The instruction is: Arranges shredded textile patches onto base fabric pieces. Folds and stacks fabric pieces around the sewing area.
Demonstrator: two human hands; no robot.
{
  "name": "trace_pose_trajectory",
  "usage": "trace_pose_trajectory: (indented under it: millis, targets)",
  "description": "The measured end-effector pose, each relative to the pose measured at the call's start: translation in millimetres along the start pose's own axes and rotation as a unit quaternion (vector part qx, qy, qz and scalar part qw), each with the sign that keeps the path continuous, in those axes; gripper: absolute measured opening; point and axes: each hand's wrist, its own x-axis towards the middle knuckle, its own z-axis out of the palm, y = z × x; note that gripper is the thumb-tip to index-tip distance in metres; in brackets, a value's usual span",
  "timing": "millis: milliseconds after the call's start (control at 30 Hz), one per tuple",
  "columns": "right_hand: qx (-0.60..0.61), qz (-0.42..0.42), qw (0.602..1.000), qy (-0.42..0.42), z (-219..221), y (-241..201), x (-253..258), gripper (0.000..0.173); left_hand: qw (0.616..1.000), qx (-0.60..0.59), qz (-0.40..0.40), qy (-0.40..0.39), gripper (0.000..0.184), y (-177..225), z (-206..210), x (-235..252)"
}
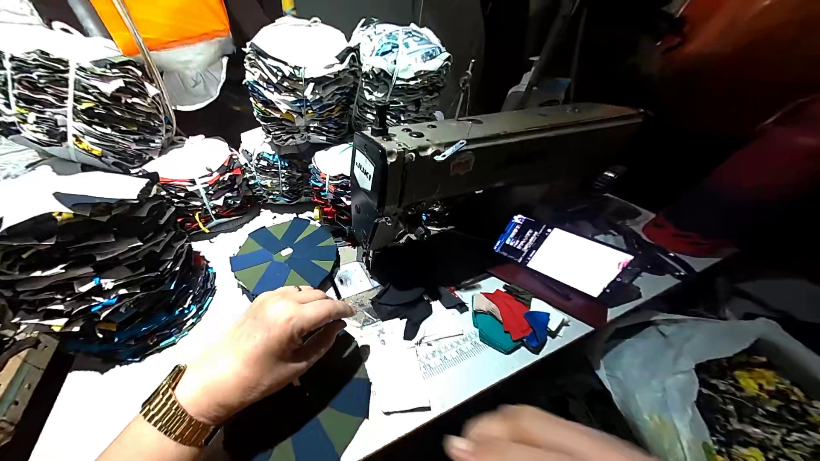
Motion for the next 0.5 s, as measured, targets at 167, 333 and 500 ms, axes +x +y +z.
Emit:
trace_pose_trajectory:
  millis: [167, 333, 500]
  targets:
    - [-0.176, 0.064, 0.981, -0.044, 61.9, 58.2, -3.9, 0.021, 0.998, 0.001, -0.026, 0.053, 0.024, -16.6, 3.8, -26.1]
    - [-0.233, 0.068, 0.969, -0.039, 68.6, 74.5, 2.5, 0.021, 0.994, -0.007, -0.031, 0.103, 0.025, -28.5, 8.7, -32.0]
    - [-0.257, 0.061, 0.964, -0.009, 52.7, 93.6, 2.8, 0.018, 0.999, 0.02, -0.024, 0.039, 0.022, -20.8, 4.8, -28.7]
